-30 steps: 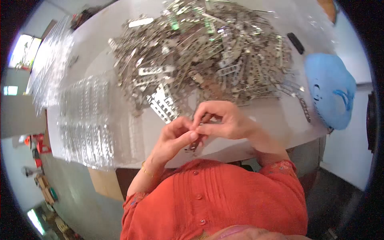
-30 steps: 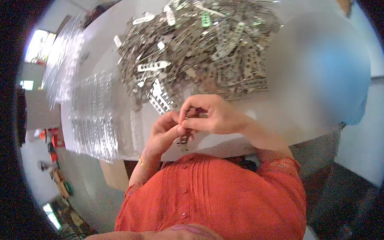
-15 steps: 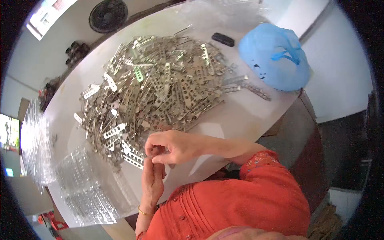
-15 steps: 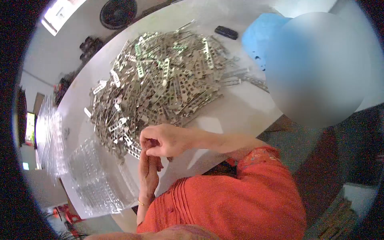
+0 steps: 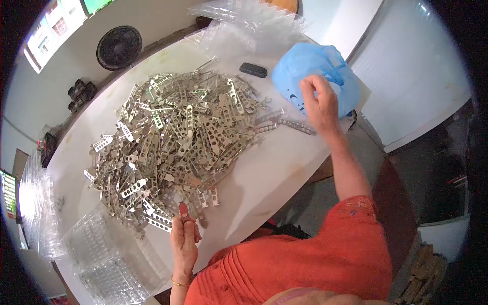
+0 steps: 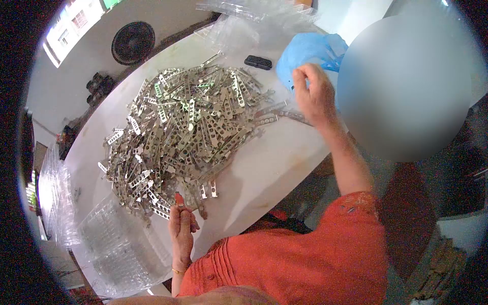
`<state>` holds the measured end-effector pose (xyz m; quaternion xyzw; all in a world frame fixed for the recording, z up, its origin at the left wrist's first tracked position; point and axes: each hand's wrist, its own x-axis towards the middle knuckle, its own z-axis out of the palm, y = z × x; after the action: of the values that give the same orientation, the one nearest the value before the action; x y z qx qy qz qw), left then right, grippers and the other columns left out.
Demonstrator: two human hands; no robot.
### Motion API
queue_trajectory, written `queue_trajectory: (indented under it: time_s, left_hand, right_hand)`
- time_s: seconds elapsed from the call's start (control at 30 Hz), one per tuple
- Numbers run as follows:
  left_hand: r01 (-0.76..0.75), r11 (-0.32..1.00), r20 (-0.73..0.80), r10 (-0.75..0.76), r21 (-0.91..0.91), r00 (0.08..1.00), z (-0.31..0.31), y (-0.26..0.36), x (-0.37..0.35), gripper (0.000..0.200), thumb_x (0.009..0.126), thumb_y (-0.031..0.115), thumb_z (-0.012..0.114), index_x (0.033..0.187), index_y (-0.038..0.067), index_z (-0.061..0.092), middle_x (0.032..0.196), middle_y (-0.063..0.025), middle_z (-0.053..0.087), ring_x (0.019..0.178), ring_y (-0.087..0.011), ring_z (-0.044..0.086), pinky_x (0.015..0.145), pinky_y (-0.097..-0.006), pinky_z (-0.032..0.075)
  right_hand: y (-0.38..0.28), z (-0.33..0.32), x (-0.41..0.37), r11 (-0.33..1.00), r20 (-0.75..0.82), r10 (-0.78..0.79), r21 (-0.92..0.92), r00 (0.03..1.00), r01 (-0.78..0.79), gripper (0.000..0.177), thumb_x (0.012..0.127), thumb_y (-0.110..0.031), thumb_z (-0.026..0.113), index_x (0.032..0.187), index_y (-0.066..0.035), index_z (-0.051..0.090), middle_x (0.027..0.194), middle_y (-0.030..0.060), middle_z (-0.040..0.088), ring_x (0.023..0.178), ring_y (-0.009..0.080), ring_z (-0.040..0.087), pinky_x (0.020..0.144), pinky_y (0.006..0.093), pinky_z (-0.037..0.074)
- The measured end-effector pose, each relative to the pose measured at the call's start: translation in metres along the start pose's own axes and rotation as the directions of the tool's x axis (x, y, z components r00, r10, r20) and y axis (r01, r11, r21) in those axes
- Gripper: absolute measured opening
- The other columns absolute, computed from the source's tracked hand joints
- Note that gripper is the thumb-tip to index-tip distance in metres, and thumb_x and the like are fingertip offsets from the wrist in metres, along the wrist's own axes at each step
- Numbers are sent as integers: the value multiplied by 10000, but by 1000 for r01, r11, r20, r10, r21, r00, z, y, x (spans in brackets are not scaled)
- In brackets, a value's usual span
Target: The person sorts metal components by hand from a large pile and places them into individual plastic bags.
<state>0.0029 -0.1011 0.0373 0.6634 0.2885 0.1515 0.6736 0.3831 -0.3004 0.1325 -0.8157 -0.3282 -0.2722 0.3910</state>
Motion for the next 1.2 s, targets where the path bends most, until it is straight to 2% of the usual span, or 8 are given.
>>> queue_trajectory:
  time_s: [0.23,0.3,0.43,0.6,0.8,1.03,1.13,1.2]
  left_hand:
    - [-10,1000,42,11,-19,999,7,2,2,104,1052,122,450,1043,31,500,721,6,481,583,-68,432,529,-229,389]
    - [-6,1000,39,6,8,999,8,1,2,106,1053,121,449,1044,29,502,713,6,481,579,-69,429,528,-229,388]
    - [33,993,77,-24,-114,997,6,0,2,131,1055,162,460,1025,44,509,707,2,494,574,-79,448,531,-232,383]
    - [74,980,99,-56,-187,994,8,-4,3,161,1053,208,479,981,67,512,704,0,510,583,-92,477,540,-238,382]
    - [88,985,90,-75,-149,993,8,1,3,169,1053,202,478,953,69,512,689,-1,508,582,-90,476,536,-241,385]
    - [84,982,95,-69,-166,993,5,-3,0,164,1050,196,480,971,58,520,683,-2,510,568,-91,475,528,-237,378]
    - [86,982,96,-71,-168,993,4,-8,-1,167,1051,203,482,989,54,525,683,-3,509,566,-91,473,524,-239,377]
    - [91,980,84,-78,-175,993,3,-9,-3,169,1051,207,482,999,53,526,683,-3,508,565,-91,471,523,-240,376]
  right_hand:
    - [91,-10,55,846,298,-49,-495,953,198,172,911,-124,517,920,1,634,978,236,646,913,406,629,783,512,500]
    - [85,-11,75,724,532,334,-673,778,149,240,922,-199,529,993,-10,659,1057,228,656,971,396,633,820,467,497]
    - [123,-26,79,670,459,230,-714,858,203,298,894,-256,547,1065,-47,675,1106,198,675,1016,356,660,857,440,522]
    - [113,-59,88,323,451,590,-892,670,317,310,822,-253,639,1110,-147,684,1115,114,704,1028,296,684,888,397,540]
    - [117,-68,65,603,527,274,-746,804,283,209,812,-135,644,1017,-131,682,1017,135,716,946,338,694,819,461,551]
    - [100,-60,76,572,524,275,-763,806,301,255,868,-246,596,1058,-102,687,1037,161,704,934,331,689,827,455,544]
    - [77,-60,85,657,618,289,-683,731,318,306,913,-303,543,1071,-84,686,1010,165,709,825,305,710,771,435,561]
    - [60,-59,95,686,571,703,-700,424,-196,372,940,-344,519,1165,-84,661,974,160,713,696,262,706,709,415,571]
